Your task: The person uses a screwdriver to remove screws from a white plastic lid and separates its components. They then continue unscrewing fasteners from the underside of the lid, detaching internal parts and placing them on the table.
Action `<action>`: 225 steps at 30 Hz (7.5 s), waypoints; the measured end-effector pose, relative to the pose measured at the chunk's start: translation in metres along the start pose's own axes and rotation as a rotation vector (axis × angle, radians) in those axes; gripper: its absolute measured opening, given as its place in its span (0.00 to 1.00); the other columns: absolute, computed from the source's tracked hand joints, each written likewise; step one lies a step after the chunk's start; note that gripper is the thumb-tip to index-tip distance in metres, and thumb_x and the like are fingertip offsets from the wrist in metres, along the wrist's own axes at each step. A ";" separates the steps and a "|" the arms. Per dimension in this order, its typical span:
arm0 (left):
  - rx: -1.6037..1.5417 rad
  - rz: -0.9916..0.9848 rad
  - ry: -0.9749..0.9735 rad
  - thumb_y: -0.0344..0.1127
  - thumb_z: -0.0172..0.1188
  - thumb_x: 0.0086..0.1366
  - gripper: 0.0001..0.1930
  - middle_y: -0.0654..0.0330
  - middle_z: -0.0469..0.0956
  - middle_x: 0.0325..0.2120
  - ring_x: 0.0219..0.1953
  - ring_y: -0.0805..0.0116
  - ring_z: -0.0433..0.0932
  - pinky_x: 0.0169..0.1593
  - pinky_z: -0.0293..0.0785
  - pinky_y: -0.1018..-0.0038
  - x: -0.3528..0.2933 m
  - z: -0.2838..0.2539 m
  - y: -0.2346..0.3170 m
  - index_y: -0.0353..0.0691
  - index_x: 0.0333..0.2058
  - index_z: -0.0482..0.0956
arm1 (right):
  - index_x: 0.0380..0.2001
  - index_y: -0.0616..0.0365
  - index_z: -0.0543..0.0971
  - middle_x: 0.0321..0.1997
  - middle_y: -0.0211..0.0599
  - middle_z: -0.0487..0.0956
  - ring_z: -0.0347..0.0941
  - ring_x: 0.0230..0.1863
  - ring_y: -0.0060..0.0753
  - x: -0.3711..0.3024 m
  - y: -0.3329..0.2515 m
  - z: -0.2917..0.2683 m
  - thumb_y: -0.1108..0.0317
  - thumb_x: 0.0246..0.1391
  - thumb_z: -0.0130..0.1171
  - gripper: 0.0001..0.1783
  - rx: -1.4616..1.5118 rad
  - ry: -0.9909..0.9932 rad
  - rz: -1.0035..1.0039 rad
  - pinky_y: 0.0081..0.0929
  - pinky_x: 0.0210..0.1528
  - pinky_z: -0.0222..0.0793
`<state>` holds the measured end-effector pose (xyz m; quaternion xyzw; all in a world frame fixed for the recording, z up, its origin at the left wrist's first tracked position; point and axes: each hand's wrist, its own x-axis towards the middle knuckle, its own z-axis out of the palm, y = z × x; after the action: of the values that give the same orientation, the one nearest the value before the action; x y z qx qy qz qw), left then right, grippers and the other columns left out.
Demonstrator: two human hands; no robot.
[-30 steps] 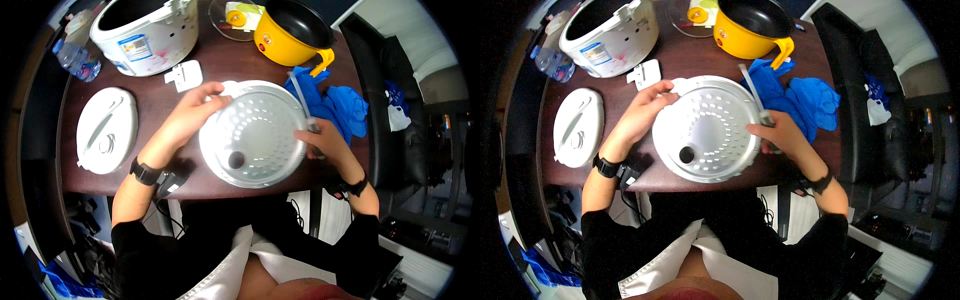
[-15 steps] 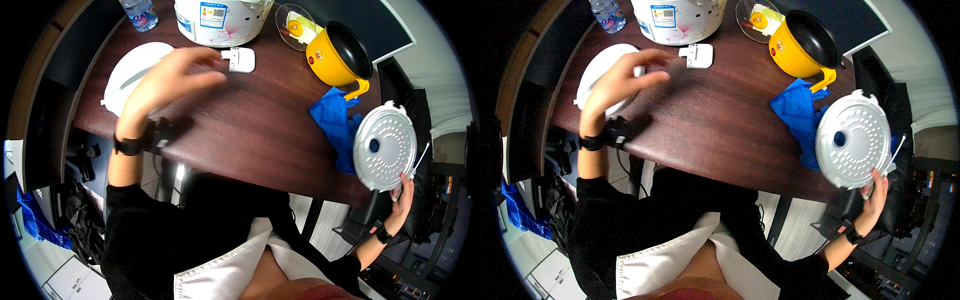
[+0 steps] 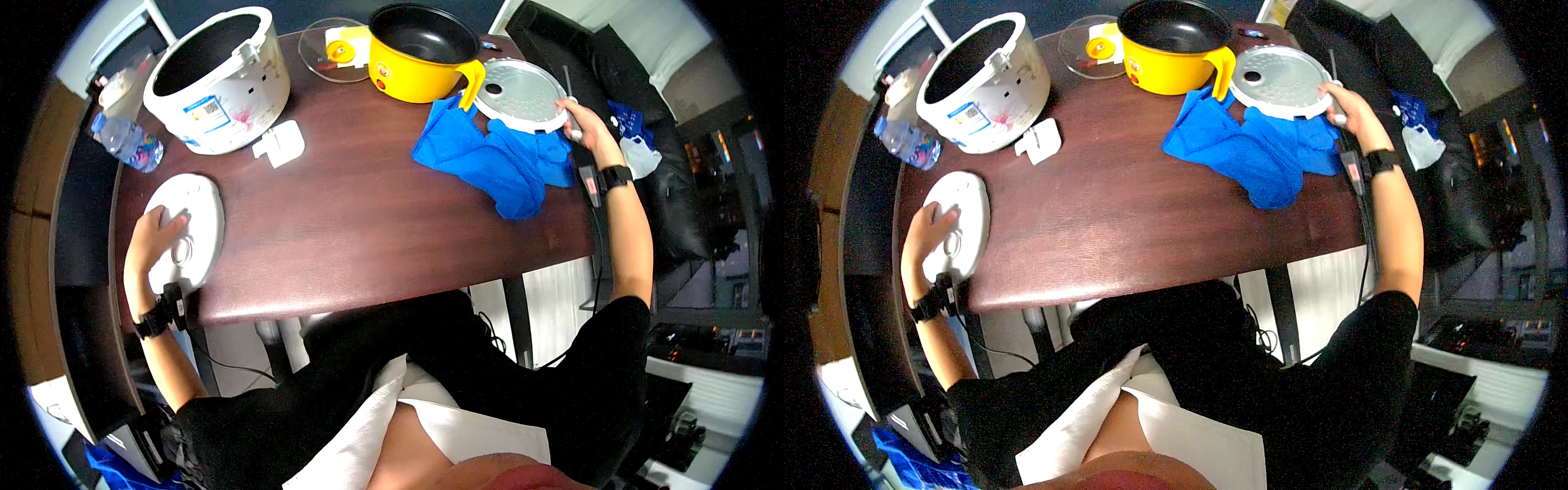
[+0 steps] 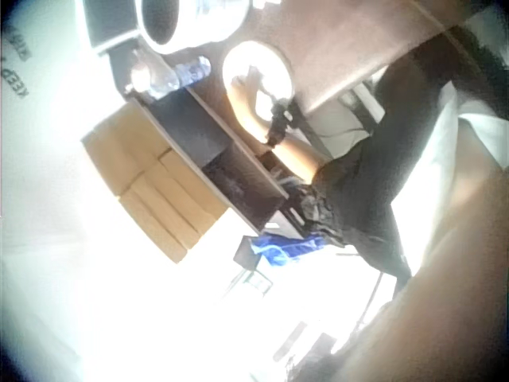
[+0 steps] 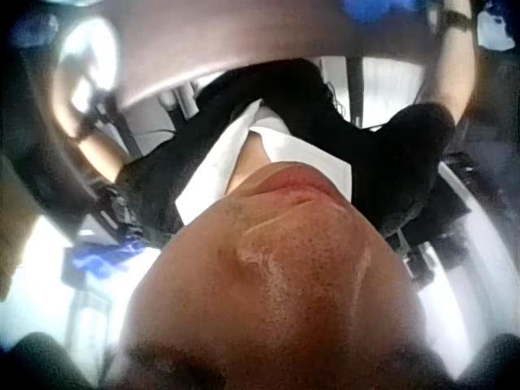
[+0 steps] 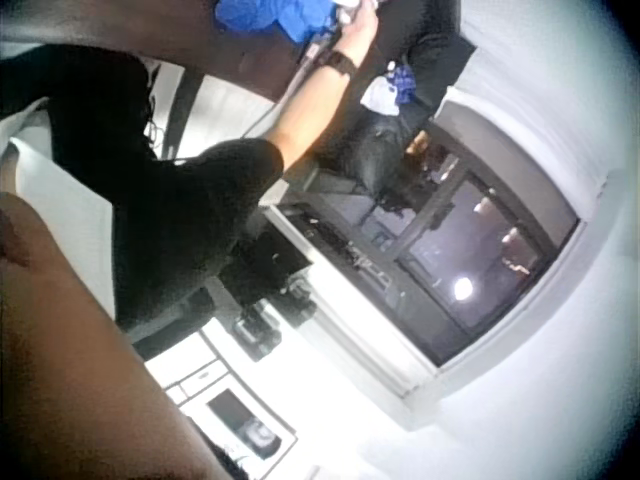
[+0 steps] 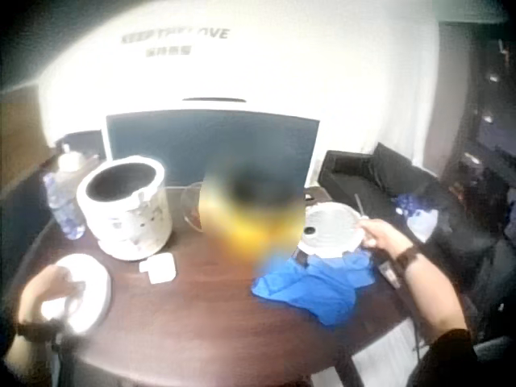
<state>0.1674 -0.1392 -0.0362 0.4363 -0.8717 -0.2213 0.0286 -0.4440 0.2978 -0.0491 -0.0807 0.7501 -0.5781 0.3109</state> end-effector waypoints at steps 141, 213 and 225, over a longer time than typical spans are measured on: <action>-0.450 0.883 0.447 0.18 0.41 0.44 0.27 0.51 0.76 0.38 0.44 0.64 0.75 0.49 0.67 0.73 0.012 0.037 0.216 0.36 0.47 0.71 | 0.28 0.60 0.66 0.15 0.28 0.66 0.61 0.09 0.17 -0.188 -0.012 0.262 0.58 0.62 0.38 0.17 -0.256 -0.816 -0.268 0.15 0.11 0.54; -0.598 0.897 0.160 0.29 0.57 0.40 0.34 0.55 0.68 0.43 0.48 0.64 0.68 0.52 0.62 0.71 0.022 0.071 0.172 0.36 0.52 0.61 | 0.27 0.60 0.66 0.14 0.28 0.65 0.59 0.09 0.16 -0.198 0.014 0.265 0.59 0.61 0.41 0.16 -0.278 -0.792 -0.279 0.17 0.12 0.54; -0.546 0.845 0.086 0.33 0.55 0.38 0.39 0.53 0.59 0.52 0.56 0.59 0.55 0.59 0.51 0.66 0.024 0.072 0.166 0.38 0.56 0.58 | 0.29 0.62 0.67 0.13 0.27 0.65 0.58 0.08 0.15 -0.197 0.014 0.269 0.60 0.62 0.39 0.16 -0.243 -0.818 -0.247 0.15 0.12 0.52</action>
<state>0.0107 -0.0449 -0.0365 0.0305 -0.8804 -0.3922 0.2649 -0.1336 0.1773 -0.0257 -0.4279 0.6126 -0.4389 0.4989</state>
